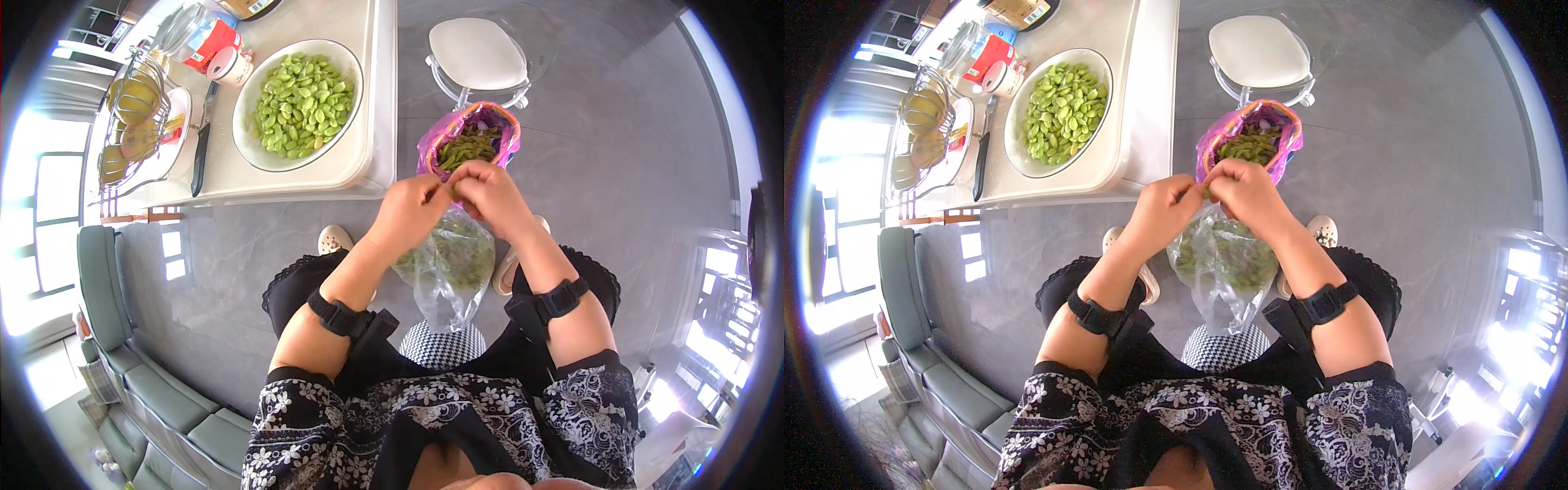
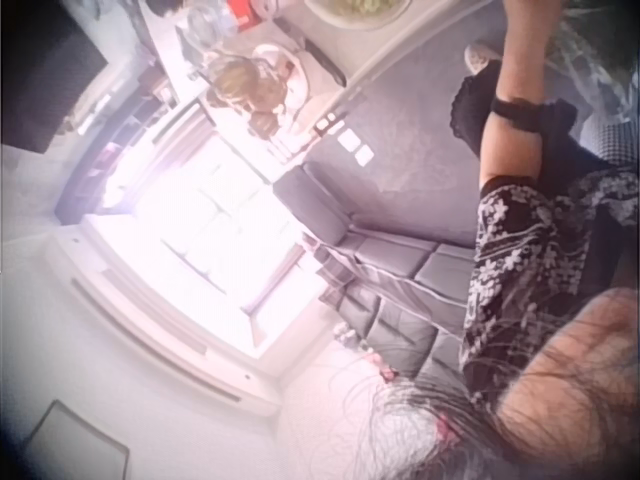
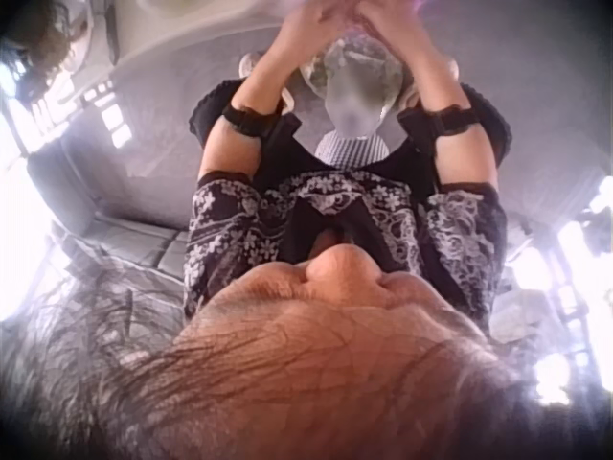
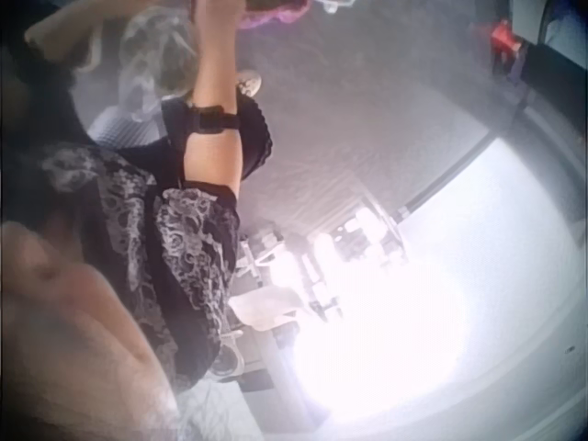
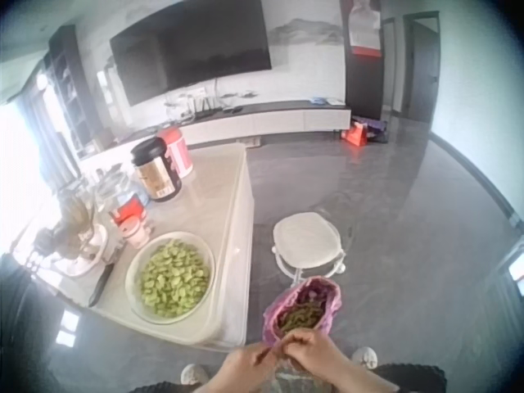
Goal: The person is shelling green beans, removing the beans from the pods and placing them into a plastic bag.
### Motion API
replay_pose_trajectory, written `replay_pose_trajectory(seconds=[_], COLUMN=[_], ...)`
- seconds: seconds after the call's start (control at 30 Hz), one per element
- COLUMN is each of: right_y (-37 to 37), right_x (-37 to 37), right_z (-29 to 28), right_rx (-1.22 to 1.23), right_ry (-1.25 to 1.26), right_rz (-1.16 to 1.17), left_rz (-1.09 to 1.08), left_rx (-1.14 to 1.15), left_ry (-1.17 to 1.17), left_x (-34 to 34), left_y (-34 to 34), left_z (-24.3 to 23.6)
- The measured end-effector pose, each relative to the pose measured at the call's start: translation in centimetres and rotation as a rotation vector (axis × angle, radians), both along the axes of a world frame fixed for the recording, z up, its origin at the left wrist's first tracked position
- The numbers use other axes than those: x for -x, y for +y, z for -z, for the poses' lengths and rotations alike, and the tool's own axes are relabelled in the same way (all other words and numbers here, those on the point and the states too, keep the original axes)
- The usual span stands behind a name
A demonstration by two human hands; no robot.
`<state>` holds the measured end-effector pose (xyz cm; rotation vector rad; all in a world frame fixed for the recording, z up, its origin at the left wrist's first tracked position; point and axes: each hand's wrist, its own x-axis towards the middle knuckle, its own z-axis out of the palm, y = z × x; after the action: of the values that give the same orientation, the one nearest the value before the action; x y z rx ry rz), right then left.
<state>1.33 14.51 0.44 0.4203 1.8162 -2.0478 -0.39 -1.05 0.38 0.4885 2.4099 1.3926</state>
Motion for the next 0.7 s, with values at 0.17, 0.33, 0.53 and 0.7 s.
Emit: replay_pose_trajectory(seconds=[0.17,0.33,0.53,0.7], right_y=[4.6,6.7,8.7,8.8], right_x=[0.8,0.9,0.7,1.4], right_z=[1.7,0.1,-1.4,-1.9], right_rx=[0.513,0.76,0.958,1.007], right_ry=[-0.11,-0.086,0.002,0.014], right_rz=[0.436,0.581,0.723,0.804], left_rz=[-0.068,-0.053,-0.171,-0.421], left_rx=[0.111,0.334,0.096,-0.331], left_ry=[-0.167,-0.106,-0.306,-0.437], left_x=[1.3,5.1,6.7,5.7], left_y=[1.3,4.5,9.0,8.0], left_z=[3.8,10.7,14.4,15.9])
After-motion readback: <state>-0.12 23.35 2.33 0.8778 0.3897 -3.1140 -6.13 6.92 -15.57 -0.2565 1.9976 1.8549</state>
